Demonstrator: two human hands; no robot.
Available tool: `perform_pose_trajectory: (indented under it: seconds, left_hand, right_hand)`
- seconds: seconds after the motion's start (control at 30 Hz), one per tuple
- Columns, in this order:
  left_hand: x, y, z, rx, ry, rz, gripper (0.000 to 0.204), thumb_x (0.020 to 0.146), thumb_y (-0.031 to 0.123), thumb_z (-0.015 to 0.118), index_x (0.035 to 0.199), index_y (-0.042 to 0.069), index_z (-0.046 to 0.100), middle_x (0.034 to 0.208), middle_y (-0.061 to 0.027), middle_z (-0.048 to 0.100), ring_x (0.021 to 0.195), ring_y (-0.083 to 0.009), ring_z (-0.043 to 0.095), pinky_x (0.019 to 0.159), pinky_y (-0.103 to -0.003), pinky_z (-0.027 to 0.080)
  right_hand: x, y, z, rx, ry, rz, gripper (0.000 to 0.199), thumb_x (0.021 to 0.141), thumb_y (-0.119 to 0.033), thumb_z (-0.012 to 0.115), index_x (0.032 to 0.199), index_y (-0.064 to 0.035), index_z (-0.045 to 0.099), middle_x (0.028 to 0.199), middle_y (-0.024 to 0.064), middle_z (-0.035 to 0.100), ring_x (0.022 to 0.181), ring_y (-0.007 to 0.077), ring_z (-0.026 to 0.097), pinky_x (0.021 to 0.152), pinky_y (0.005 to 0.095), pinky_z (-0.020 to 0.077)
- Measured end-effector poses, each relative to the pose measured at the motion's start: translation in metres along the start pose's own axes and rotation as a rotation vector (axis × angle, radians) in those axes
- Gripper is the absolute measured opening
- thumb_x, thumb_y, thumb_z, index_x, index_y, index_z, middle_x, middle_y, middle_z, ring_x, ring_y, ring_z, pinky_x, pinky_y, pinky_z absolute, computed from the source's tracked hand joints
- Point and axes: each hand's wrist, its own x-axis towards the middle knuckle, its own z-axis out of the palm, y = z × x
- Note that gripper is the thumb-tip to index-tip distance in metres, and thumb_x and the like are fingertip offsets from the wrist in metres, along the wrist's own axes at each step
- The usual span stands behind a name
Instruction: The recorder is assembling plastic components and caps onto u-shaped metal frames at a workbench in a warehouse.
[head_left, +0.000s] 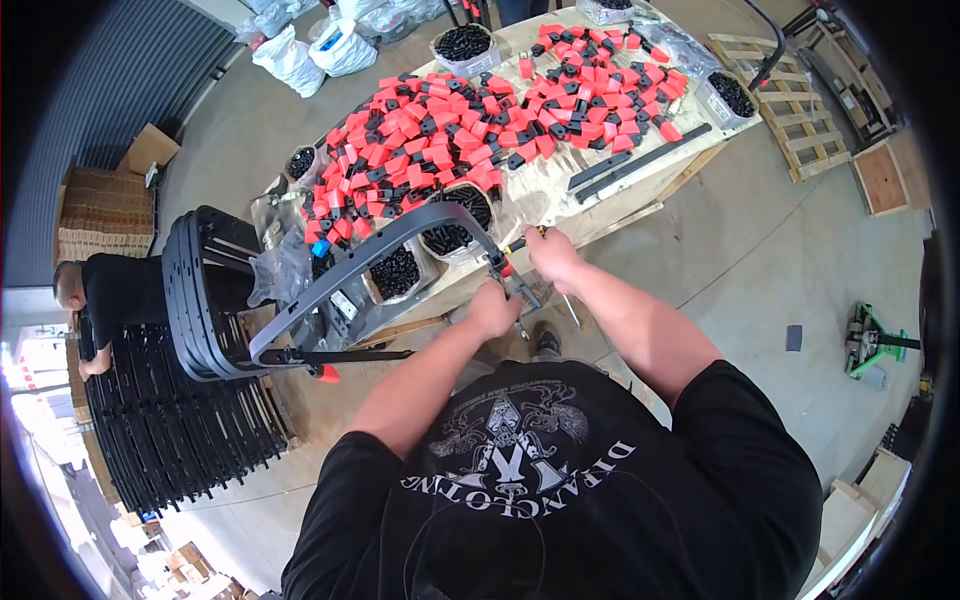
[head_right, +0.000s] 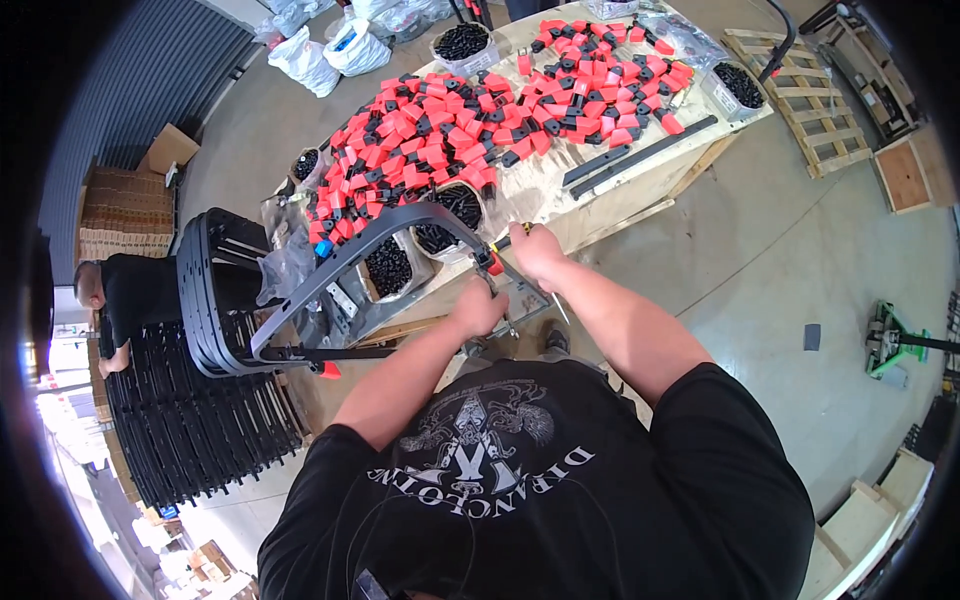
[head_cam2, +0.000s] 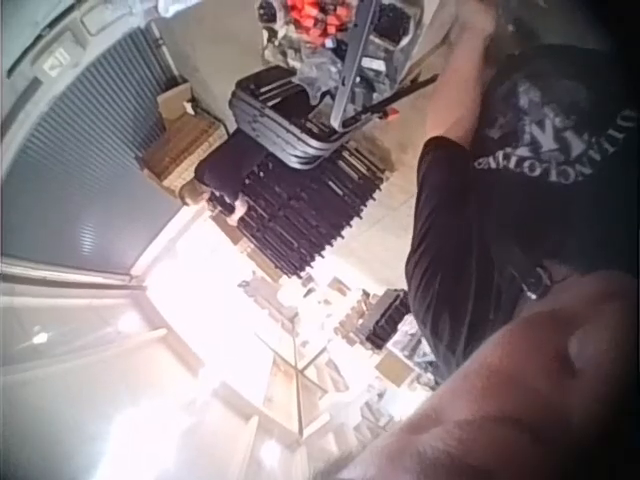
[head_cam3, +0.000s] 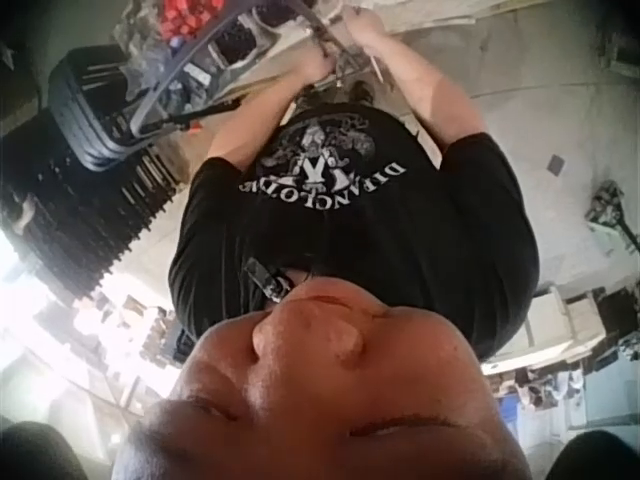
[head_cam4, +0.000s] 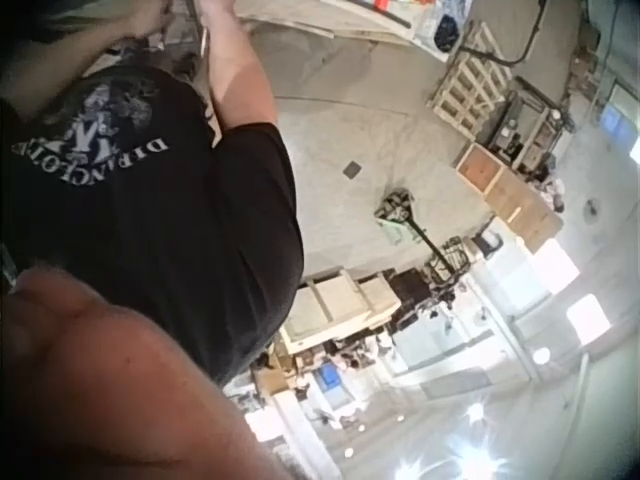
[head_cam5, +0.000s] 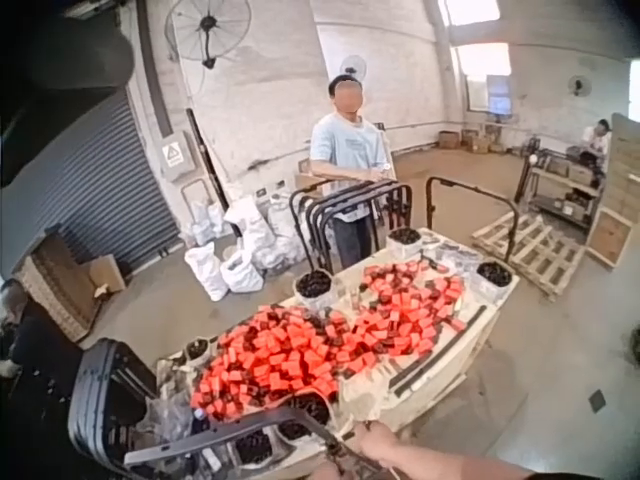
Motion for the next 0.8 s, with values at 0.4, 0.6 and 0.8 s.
perform_pose_trajectory:
  seconds: [0.4,0.6,0.8]
  left_hand:
    - [-0.008,0.009,-0.021,-0.641,-0.179,-0.165,0.016,0.093,0.014,0.057,0.098,0.000,0.061,0.086,-0.0124,0.069,0.076,-0.0255,0.071,0.072,-0.039,0.059]
    - [-0.004,-0.014,0.012,-0.392,-0.022,-0.015,0.018,0.093,0.016,0.059,0.098,0.001,0.067,0.084,-0.0132,0.072,0.084,-0.0270,0.073,0.078,-0.041,0.056]
    - [-0.004,0.006,-0.042,-1.493,-0.483,-0.282,0.022,0.093,0.017,0.060,0.102,-0.002,0.066,0.088,-0.0144,0.073,0.082,-0.0286,0.073,0.074,-0.042,0.058]
  right_hand:
    - [-0.030,-0.024,-0.004,-0.106,-0.066,-0.016,0.049,0.084,-0.039,0.080,0.097,0.0069,0.069,0.084,0.0159,0.071,0.075,0.0237,0.067,0.070,0.0407,0.0513]
    - [-0.036,-0.033,-0.001,-0.052,-0.093,0.002,0.045,0.085,-0.038,0.079,0.090,0.0053,0.070,0.078,0.0136,0.070,0.070,0.0228,0.065,0.069,0.0392,0.0510]
    - [-0.028,-0.019,-0.001,-0.162,0.013,-0.104,0.048,0.085,-0.038,0.080,0.099,0.0068,0.068,0.085,0.0166,0.071,0.075,0.0245,0.065,0.072,0.0397,0.0514]
